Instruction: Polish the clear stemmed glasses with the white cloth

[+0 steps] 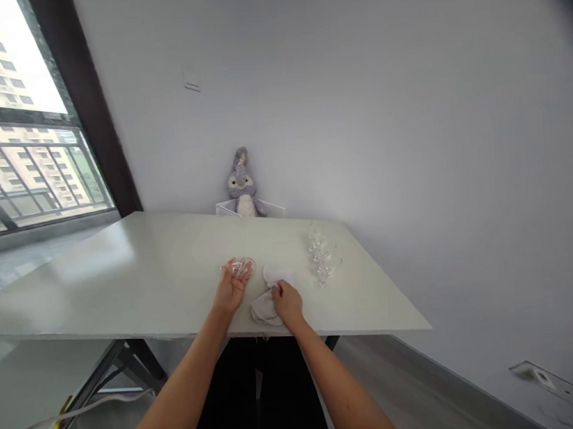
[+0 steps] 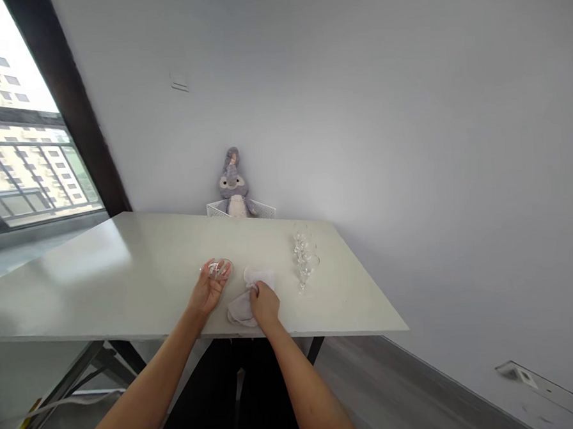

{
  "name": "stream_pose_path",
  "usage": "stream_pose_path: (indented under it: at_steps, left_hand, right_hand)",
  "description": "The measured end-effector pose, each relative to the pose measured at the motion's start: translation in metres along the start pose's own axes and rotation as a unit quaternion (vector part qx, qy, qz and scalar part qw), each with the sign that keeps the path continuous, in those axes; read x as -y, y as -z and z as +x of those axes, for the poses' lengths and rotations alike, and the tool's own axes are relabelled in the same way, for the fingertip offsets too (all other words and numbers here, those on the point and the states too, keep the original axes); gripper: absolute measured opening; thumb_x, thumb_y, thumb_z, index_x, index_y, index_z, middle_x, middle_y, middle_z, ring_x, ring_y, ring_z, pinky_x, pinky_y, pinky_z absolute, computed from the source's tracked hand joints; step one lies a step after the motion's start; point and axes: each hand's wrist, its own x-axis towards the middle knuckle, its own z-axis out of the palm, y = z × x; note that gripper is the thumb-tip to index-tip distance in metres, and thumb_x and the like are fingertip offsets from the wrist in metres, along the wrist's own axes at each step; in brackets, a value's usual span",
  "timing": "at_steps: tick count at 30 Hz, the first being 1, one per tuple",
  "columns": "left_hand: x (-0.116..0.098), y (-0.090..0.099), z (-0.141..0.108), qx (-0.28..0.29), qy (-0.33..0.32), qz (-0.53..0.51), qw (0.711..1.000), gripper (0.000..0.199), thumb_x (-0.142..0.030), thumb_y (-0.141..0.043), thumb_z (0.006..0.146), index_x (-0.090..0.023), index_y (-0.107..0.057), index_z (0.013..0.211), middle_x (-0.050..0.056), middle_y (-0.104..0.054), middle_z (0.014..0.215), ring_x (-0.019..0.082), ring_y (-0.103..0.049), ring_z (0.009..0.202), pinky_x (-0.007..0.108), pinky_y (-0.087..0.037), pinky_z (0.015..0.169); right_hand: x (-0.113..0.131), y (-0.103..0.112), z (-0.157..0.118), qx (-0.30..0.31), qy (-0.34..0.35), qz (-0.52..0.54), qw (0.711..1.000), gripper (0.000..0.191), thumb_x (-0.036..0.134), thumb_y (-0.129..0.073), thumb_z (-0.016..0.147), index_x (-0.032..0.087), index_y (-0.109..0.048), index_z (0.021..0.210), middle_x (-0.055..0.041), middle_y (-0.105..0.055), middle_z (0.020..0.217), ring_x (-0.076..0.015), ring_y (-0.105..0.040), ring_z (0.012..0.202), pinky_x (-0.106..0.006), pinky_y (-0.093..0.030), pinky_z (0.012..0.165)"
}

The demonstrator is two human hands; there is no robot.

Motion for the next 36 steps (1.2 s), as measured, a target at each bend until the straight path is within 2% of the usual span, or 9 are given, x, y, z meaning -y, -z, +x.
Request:
stream_pose_path:
  at_steps: [2, 4, 6, 8, 15, 23, 28, 32, 36]
  left_hand:
    - [0.003, 0.000, -0.003, 0.019, 0.008, 0.002, 1.000, 0.026, -0.035, -0.057, 0.078, -0.024, -0.053, 0.102, 0.004, -0.060, 0.102, 0.020, -0.056, 0.103, 0.037, -0.042, 0.091]
    - [0.005, 0.000, -0.004, 0.041, 0.017, 0.008, 0.999, 0.031, -0.034, -0.057, 0.078, -0.026, -0.051, 0.107, 0.004, -0.058, 0.105, 0.020, -0.055, 0.105, 0.037, -0.040, 0.094]
    - [0.006, -0.001, -0.005, 0.053, 0.025, 0.017, 0.998, 0.033, -0.034, -0.057, 0.078, -0.026, -0.049, 0.109, 0.004, -0.057, 0.107, 0.020, -0.054, 0.106, 0.037, -0.040, 0.094]
    - [0.007, -0.003, -0.005, 0.055, 0.029, 0.029, 0.998, 0.034, -0.034, -0.058, 0.077, -0.027, -0.049, 0.109, 0.004, -0.057, 0.106, 0.020, -0.055, 0.105, 0.036, -0.041, 0.093]
    - [0.009, -0.010, -0.008, 0.061, 0.029, 0.079, 0.995, 0.044, -0.030, -0.061, 0.074, -0.030, -0.046, 0.115, 0.002, -0.058, 0.103, 0.014, -0.060, 0.090, 0.027, -0.047, 0.080]
    - [0.009, -0.010, -0.007, 0.060, 0.024, 0.118, 0.991, 0.046, -0.029, -0.060, 0.074, -0.028, -0.044, 0.117, 0.003, -0.057, 0.105, 0.012, -0.059, 0.086, 0.025, -0.046, 0.078]
    - [0.009, -0.011, -0.008, 0.069, 0.040, 0.133, 0.988, 0.044, -0.029, -0.061, 0.074, -0.024, -0.046, 0.115, 0.004, -0.057, 0.103, 0.012, -0.058, 0.084, 0.025, -0.046, 0.076]
    - [0.015, -0.009, -0.009, 0.105, 0.060, 0.153, 0.981, 0.042, -0.028, -0.062, 0.073, -0.022, -0.048, 0.113, 0.004, -0.059, 0.099, 0.012, -0.057, 0.082, 0.022, -0.046, 0.069]
    - [0.018, -0.007, -0.009, 0.106, 0.091, 0.160, 0.977, 0.040, -0.032, -0.060, 0.074, -0.021, -0.052, 0.111, 0.004, -0.061, 0.090, 0.013, -0.058, 0.076, 0.023, -0.045, 0.065]
  right_hand:
    - [-0.008, 0.008, -0.004, -0.065, -0.050, 0.244, 0.966, 0.015, 0.030, -0.048, 0.077, 0.018, -0.057, 0.075, 0.0009, -0.058, 0.067, -0.0136, -0.052, 0.064, -0.025, -0.039, 0.062]
    - [-0.009, 0.017, -0.009, -0.104, -0.099, 0.476, 0.868, 0.015, 0.033, -0.056, 0.072, 0.018, -0.055, 0.075, 0.0026, -0.056, 0.065, -0.0126, -0.051, 0.061, -0.026, -0.041, 0.062]
    - [-0.002, 0.025, -0.014, -0.115, -0.128, 0.612, 0.772, 0.017, 0.031, -0.064, 0.067, 0.019, -0.054, 0.074, 0.0036, -0.057, 0.066, -0.0119, -0.052, 0.062, -0.027, -0.043, 0.064]
    - [0.011, 0.027, -0.017, -0.098, -0.121, 0.655, 0.739, 0.015, 0.028, -0.066, 0.065, 0.020, -0.056, 0.073, 0.0035, -0.057, 0.068, -0.0117, -0.053, 0.064, -0.027, -0.044, 0.066]
    - [0.050, -0.007, -0.018, -0.019, 0.003, 0.487, 0.873, 0.017, 0.034, -0.055, 0.075, 0.018, -0.058, 0.073, -0.0010, -0.059, 0.079, -0.0135, -0.052, 0.076, -0.025, -0.042, 0.071]
    - [0.051, -0.017, -0.014, 0.062, 0.011, 0.434, 0.899, 0.035, 0.039, -0.043, 0.081, 0.020, -0.054, 0.108, -0.0009, -0.060, 0.086, -0.0147, -0.054, 0.078, -0.026, -0.043, 0.069]
    - [0.045, -0.010, -0.005, 0.074, 0.130, 0.141, 0.979, 0.033, 0.031, -0.047, 0.081, 0.022, -0.056, 0.111, -0.0049, -0.057, 0.103, -0.0184, -0.050, 0.094, -0.031, -0.040, 0.083]
    - [0.030, -0.007, 0.002, 0.057, 0.171, -0.076, 0.981, 0.029, 0.023, -0.048, 0.080, 0.023, -0.061, 0.106, -0.0079, -0.054, 0.113, -0.0217, -0.045, 0.105, -0.036, -0.034, 0.092]
    - [0.021, -0.005, 0.006, 0.103, 0.146, 0.049, 0.983, 0.029, 0.017, -0.047, 0.076, 0.024, -0.063, 0.100, -0.0033, -0.060, 0.109, -0.0179, -0.052, 0.100, -0.033, -0.039, 0.089]
